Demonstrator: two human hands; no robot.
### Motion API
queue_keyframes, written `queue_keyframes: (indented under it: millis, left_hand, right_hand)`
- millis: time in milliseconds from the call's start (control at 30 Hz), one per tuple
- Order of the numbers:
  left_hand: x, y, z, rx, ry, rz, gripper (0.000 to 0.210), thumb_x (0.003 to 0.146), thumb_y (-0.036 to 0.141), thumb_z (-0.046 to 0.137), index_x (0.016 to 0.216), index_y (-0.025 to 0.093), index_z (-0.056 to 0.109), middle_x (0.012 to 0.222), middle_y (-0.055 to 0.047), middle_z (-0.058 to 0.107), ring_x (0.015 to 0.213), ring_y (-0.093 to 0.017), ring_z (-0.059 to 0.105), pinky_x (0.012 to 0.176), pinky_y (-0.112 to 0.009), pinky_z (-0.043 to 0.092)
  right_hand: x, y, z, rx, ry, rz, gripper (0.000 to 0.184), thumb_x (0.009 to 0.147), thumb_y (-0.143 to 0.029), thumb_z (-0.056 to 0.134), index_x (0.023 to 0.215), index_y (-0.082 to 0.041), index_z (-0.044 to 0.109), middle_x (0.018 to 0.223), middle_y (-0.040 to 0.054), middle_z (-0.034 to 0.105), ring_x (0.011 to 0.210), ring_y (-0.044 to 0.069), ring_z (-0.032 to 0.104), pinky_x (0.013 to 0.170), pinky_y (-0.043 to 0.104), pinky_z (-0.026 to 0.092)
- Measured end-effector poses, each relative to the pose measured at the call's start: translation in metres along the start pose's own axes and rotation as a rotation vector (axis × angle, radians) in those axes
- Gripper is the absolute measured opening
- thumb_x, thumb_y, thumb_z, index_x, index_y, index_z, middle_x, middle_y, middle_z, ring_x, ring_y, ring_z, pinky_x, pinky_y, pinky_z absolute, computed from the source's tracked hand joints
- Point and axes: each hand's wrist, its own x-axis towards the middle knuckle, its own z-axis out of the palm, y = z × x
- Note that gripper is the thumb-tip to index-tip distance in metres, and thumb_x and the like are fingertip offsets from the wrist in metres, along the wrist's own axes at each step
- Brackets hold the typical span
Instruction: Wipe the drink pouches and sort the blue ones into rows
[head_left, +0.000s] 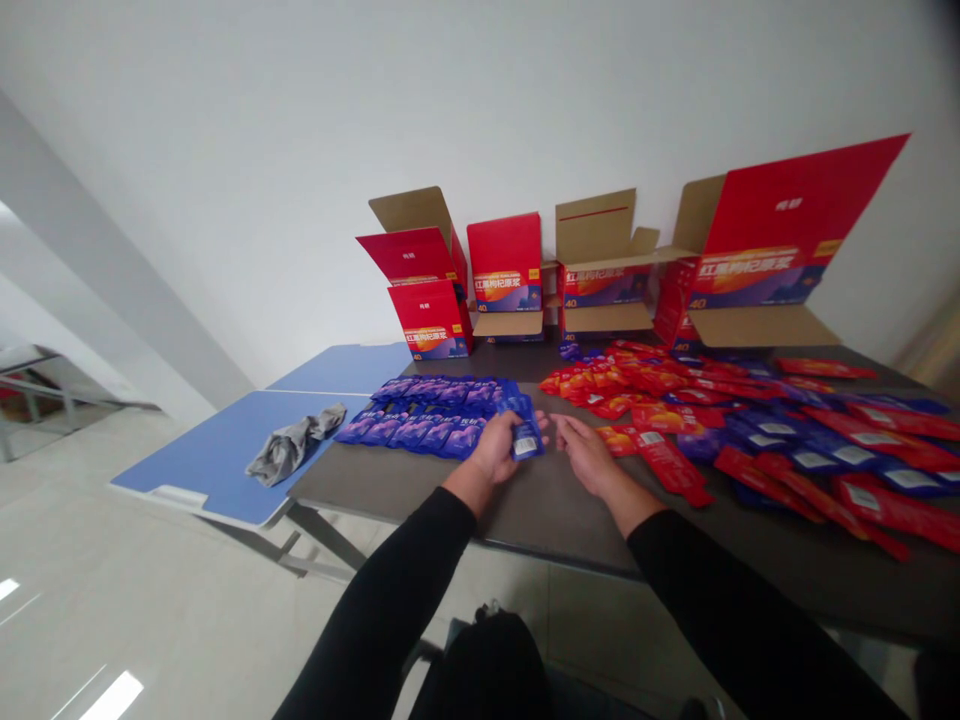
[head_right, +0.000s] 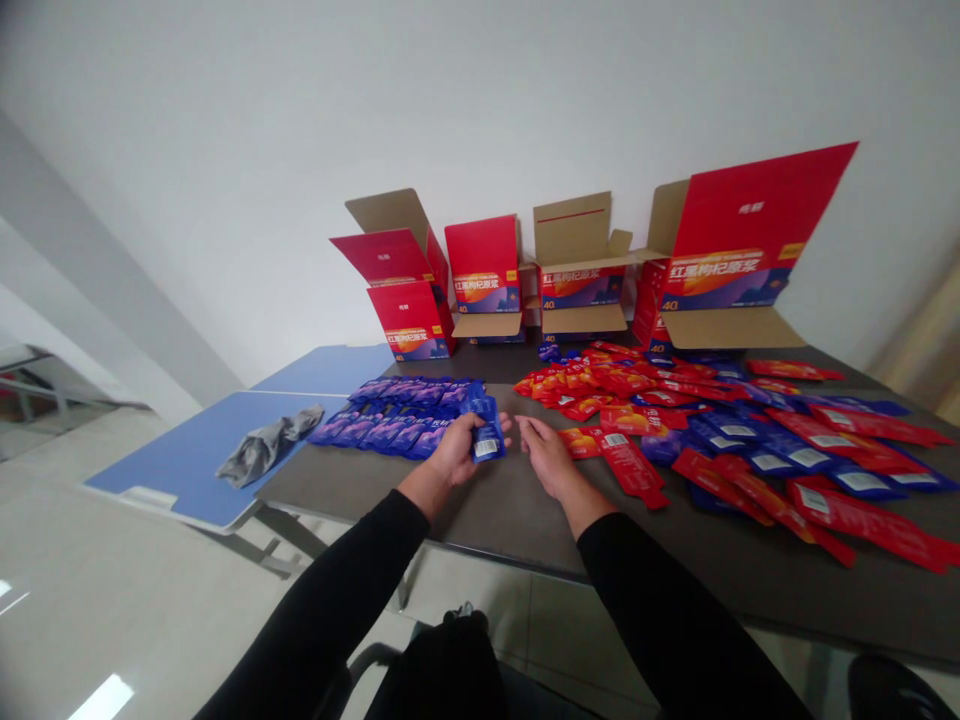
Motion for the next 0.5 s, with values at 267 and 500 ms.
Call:
queue_keyframes:
  millis: [267,500]
  left_hand:
    - [0.001,0.104,-0.085,0.15,0.23,0.003,0.027,0.086,0.042,0.044,0.09,0.018,0.056,0.084,-0.01,0.066,0.078,-0.023,0.067,0.068,-0.04,0.058]
    - [0.011,0.134,-0.174,1.291,0.749,0.218,0.046,0.081,0.047,0.063,0.113,0.016,0.053,0.106,-0.014,0.067,0.103,-0.03,0.063,0.088,-0.039,0.049]
  right_hand:
    - [0.0,0.0,-0.002,0.015,-0.021,0.021,0.045,0.076,-0.059,0.067,0.101,-0.021,0.072,0.068,-0.003,0.053,0.063,0.013,0.047,0.06,0.027,0.038]
    - [0.001,0.002,-0.002,-0.003,-0.031,0.005,0.042,0.076,-0.057,0.068,0.096,-0.02,0.073,0.065,-0.003,0.051,0.062,0.013,0.046,0.06,0.028,0.036]
